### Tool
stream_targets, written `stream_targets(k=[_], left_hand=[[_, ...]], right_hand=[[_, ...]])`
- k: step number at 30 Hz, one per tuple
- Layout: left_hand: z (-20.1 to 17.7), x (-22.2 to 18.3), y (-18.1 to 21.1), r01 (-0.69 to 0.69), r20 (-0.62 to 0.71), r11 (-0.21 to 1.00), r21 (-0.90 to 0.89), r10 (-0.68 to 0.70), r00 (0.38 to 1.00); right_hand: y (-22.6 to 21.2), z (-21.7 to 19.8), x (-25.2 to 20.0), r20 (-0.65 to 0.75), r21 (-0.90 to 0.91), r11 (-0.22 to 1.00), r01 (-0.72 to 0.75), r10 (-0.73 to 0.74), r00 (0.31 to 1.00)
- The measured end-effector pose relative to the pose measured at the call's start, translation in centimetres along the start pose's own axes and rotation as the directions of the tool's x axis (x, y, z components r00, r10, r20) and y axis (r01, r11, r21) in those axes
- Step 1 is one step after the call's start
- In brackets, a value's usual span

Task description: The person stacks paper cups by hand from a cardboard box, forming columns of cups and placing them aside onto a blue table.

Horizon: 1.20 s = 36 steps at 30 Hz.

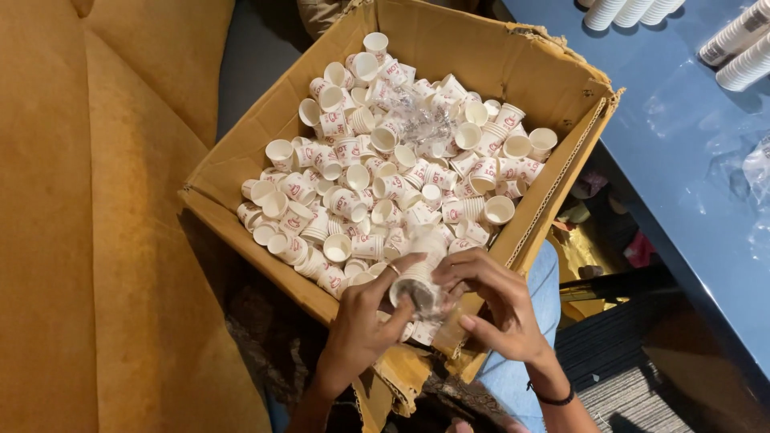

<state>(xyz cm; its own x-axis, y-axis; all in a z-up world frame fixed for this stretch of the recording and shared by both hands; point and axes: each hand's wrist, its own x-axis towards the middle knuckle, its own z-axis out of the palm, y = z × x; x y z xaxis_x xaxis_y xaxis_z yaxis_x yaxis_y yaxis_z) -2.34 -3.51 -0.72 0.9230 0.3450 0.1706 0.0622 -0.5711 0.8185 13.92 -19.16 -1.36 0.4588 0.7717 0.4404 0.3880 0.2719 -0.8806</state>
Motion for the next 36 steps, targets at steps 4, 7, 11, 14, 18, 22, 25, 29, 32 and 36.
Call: stream_targets(k=[4,7,11,14,18,22,25,29,32,36], left_hand=[[-0.4,-0.5,1.4,0.23,-0.046,0.971,-0.065,-0.234,0.971],[0.2,-0.8,0.9,0.25,-0.02,0.964,-0.093,-0.253,0.967],[0.3,-1.5,0.0,0.178,0.054,0.983,-0.034,-0.176,0.983],[0.5,-1.7,0.0,0.041,0.011,0.999,-0.033,-0.041,0.999],[1.3,-1.8,-0.9,0.022,0.073,0.999,-0.045,-0.018,0.997],[2.4,-2.3,-2.0,-0.026,-0.138,0.997,0.069,0.036,0.99],[3.1,-2.6,-2.0,0.008,-0.276,0.996,0.091,0.017,0.961],[1.7,-1.7,1.0,-0.416,-0.315,0.855,0.311,0.505,0.803],[3.0,-2.1,-0.8,-0.419,-0.148,0.871,0.256,0.464,0.874],[0.6,0.0,1.9,-0.403,-0.186,0.903,0.15,0.426,0.885]], right_hand=[[-0.7,0.1,0.6,0.165,0.171,0.97,-0.175,0.147,0.975],[-0.8,0.8,0.5,0.154,-0.075,0.983,-0.169,0.179,0.972],[-0.4,2.3,0.0,0.155,-0.375,0.91,-0.175,0.248,0.956],[-2.1,3.1,0.2,0.095,-0.471,0.842,-0.261,0.343,0.935],[-2.1,2.9,-1.0,0.06,-0.56,0.821,-0.111,0.174,0.983],[-1.3,2.1,-1.8,0.088,-0.102,0.981,-0.166,0.175,0.981],[-1.5,1.8,-1.5,-0.033,0.266,0.945,-0.191,0.207,0.978],[-2.4,1.4,-1.0,-0.1,0.377,0.886,-0.268,0.327,0.94],[-0.1,0.0,-2.2,-0.061,0.281,0.876,-0.392,0.424,0.904],[0.5,-7.0,-0.3,-0.353,0.222,0.97,-0.101,0.177,0.919]])
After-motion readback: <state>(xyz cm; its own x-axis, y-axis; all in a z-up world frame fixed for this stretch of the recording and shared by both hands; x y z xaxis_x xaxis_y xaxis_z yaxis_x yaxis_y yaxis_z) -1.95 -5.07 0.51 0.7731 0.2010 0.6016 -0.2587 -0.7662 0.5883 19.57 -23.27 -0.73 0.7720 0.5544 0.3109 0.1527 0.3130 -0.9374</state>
